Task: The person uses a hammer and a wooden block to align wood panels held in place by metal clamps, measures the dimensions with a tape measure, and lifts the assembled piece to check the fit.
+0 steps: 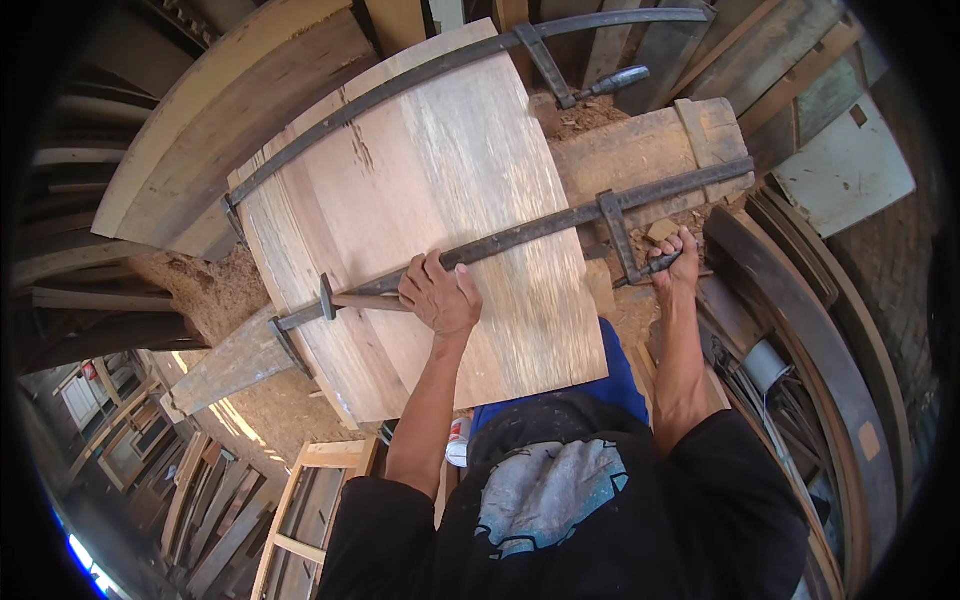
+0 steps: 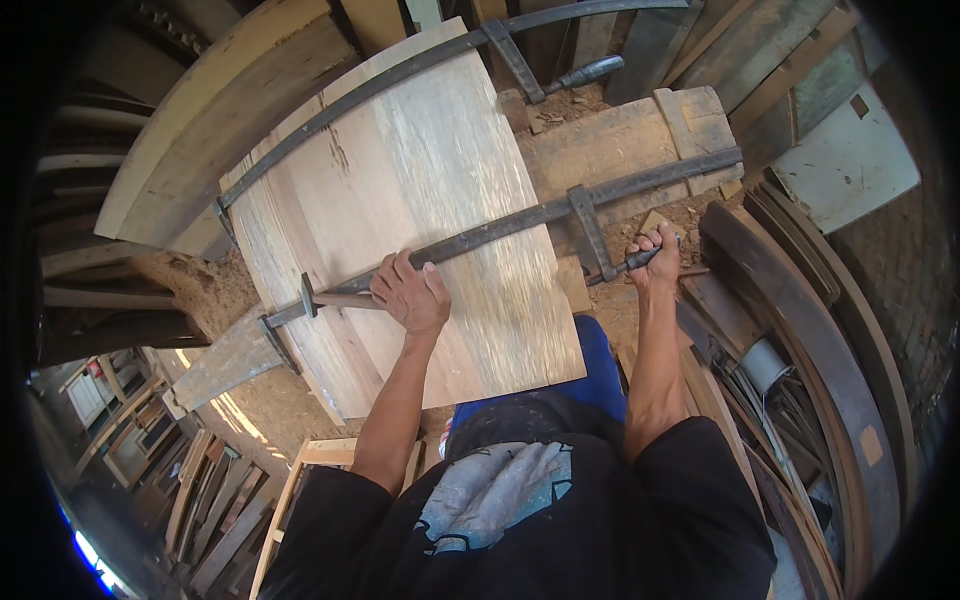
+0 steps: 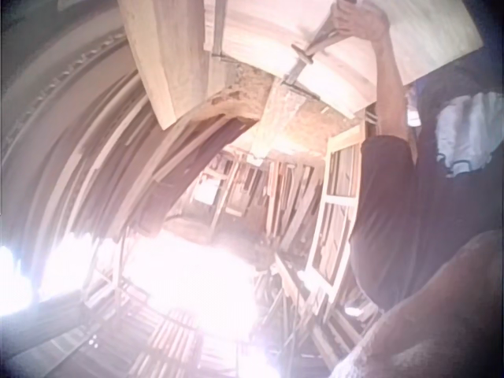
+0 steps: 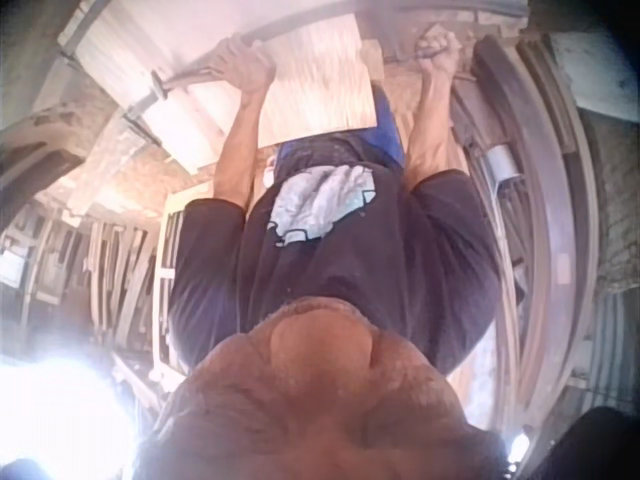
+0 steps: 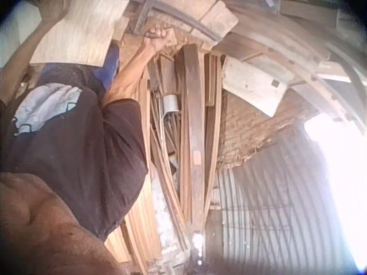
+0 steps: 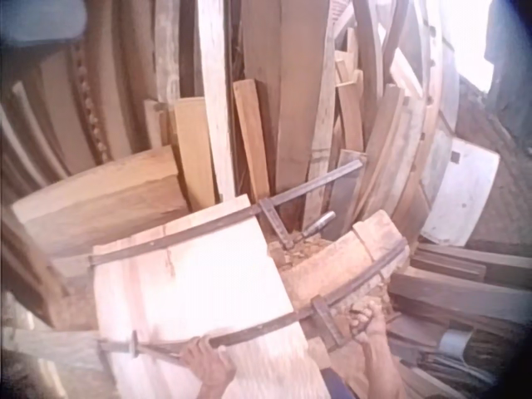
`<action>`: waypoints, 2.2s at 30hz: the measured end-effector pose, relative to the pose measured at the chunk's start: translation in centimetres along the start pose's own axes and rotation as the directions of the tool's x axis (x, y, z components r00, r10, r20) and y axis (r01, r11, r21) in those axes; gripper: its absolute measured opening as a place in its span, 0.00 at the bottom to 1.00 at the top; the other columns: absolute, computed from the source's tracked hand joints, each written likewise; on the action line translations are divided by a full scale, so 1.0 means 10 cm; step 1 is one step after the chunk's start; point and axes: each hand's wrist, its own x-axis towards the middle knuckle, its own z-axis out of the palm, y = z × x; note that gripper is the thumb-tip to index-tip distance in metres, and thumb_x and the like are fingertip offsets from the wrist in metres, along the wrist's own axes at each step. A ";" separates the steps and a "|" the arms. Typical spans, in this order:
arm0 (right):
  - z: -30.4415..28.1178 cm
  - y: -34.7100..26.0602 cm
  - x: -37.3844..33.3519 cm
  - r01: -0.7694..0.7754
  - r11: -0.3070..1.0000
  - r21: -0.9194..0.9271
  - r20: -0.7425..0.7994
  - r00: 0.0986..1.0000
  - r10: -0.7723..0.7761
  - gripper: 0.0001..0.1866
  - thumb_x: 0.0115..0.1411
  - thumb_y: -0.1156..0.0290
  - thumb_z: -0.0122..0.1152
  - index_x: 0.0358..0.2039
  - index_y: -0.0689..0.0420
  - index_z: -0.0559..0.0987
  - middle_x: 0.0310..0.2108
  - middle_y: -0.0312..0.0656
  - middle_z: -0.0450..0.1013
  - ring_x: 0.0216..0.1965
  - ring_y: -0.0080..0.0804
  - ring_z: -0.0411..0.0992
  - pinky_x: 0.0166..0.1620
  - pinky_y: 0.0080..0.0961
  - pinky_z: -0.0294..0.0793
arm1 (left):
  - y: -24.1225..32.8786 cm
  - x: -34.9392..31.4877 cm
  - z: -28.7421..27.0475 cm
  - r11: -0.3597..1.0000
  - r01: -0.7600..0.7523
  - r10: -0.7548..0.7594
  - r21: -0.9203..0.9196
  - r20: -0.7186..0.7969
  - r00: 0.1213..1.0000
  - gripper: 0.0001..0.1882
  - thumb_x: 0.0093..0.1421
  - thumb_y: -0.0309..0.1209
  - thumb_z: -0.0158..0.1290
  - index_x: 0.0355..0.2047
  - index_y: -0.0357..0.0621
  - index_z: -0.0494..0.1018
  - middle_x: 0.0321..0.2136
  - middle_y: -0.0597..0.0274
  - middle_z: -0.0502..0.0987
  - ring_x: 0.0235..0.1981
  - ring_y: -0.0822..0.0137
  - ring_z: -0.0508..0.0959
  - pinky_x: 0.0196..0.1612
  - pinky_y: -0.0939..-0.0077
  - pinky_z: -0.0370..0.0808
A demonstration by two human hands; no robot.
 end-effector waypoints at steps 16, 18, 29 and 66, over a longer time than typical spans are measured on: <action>0.04 0.16 0.00 -0.044 0.854 -0.519 -0.294 0.947 -0.130 0.16 0.61 0.53 0.56 0.25 0.50 0.68 0.21 0.32 0.67 0.22 0.25 0.67 0.25 0.22 0.69 | -0.48 -0.18 -0.31 0.913 -0.015 -0.034 -0.407 -0.113 0.993 0.32 0.51 0.40 0.51 0.54 0.37 0.60 0.54 0.42 0.59 0.52 0.43 0.59 0.55 0.51 0.55; 0.00 0.15 -0.03 -0.069 0.805 -0.589 -0.299 0.944 -0.137 0.16 0.60 0.51 0.57 0.27 0.49 0.68 0.23 0.32 0.67 0.24 0.25 0.67 0.28 0.24 0.69 | -0.56 -0.30 -0.31 0.883 -0.029 -0.005 -0.469 -0.072 0.997 0.34 0.51 0.39 0.51 0.56 0.36 0.56 0.57 0.40 0.55 0.55 0.43 0.57 0.57 0.49 0.53; -0.21 -0.04 0.19 -0.115 0.703 -0.702 -0.293 0.946 -0.138 0.24 0.55 0.43 0.59 0.34 0.51 0.66 0.27 0.36 0.65 0.27 0.31 0.67 0.26 0.26 0.71 | -3.37 -1.54 -0.77 0.458 0.882 -0.889 0.108 0.061 0.454 0.47 0.52 0.59 0.53 0.61 0.35 0.53 0.59 0.33 0.57 0.59 0.38 0.59 0.59 0.48 0.57; 1.70 4.20 -2.78 0.912 -0.251 -0.325 0.408 0.375 0.833 0.21 0.59 0.66 0.54 0.49 0.61 0.64 0.32 0.61 0.71 0.37 0.61 0.71 0.41 0.48 0.69 | -4.31 -1.62 -0.31 -0.128 0.357 -0.647 -0.925 0.351 0.677 0.24 0.63 0.51 0.47 0.36 0.40 0.76 0.29 0.74 0.72 0.30 0.78 0.66 0.35 0.80 0.63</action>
